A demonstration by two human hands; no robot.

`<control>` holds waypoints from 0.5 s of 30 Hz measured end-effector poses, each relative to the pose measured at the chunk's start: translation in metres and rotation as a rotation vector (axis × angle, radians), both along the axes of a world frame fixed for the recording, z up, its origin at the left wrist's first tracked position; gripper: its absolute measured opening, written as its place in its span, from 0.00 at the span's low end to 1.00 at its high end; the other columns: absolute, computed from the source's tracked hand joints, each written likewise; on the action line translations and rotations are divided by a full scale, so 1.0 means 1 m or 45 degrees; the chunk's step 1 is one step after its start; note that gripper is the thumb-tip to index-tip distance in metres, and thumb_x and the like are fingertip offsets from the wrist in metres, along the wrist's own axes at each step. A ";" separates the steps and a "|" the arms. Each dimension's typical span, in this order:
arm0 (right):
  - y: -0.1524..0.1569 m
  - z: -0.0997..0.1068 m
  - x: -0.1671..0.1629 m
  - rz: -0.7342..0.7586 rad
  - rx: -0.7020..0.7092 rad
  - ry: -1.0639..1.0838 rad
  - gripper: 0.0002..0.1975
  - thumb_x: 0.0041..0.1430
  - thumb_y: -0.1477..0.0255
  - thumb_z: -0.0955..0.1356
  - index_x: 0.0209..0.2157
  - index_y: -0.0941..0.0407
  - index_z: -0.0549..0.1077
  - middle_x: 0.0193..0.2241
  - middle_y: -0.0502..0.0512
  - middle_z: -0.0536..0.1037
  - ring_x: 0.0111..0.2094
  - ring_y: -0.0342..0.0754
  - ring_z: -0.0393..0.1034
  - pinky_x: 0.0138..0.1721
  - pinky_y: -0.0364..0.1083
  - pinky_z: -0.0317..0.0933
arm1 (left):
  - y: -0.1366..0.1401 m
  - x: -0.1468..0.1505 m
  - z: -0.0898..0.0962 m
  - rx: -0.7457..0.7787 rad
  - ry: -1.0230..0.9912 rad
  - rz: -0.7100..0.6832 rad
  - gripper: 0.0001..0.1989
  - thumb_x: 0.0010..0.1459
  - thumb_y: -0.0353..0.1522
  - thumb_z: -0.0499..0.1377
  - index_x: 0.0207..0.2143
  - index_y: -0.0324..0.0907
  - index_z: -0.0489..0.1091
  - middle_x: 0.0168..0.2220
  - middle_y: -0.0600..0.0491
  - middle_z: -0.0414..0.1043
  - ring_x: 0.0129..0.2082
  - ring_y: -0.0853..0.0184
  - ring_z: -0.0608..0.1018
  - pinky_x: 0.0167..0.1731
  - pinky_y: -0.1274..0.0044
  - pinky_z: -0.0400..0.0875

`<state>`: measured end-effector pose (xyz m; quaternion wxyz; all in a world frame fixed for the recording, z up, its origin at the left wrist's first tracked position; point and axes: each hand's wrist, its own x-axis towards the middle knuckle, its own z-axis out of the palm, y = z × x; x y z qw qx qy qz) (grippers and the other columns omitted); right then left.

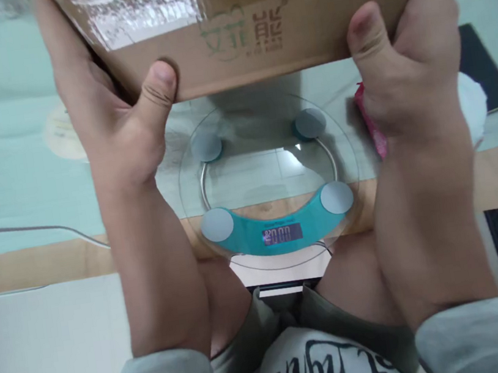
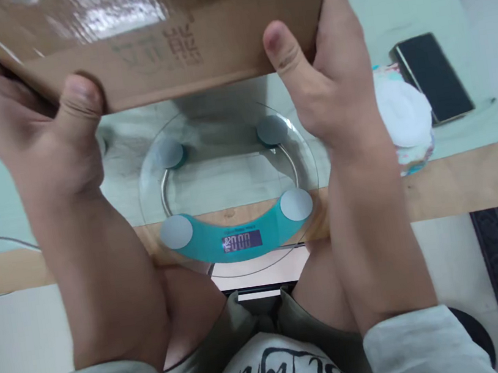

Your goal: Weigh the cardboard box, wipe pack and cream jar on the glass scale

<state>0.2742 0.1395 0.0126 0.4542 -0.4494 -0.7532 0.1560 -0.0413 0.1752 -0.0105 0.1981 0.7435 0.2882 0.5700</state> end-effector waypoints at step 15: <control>0.010 -0.015 0.000 -0.065 -0.113 0.113 0.56 0.56 0.32 0.64 0.65 0.68 0.64 0.64 0.59 0.71 0.67 0.46 0.67 0.72 0.44 0.62 | -0.003 0.004 -0.006 -0.093 0.127 -0.045 0.35 0.63 0.55 0.63 0.56 0.35 0.63 0.57 0.51 0.71 0.64 0.57 0.73 0.68 0.67 0.67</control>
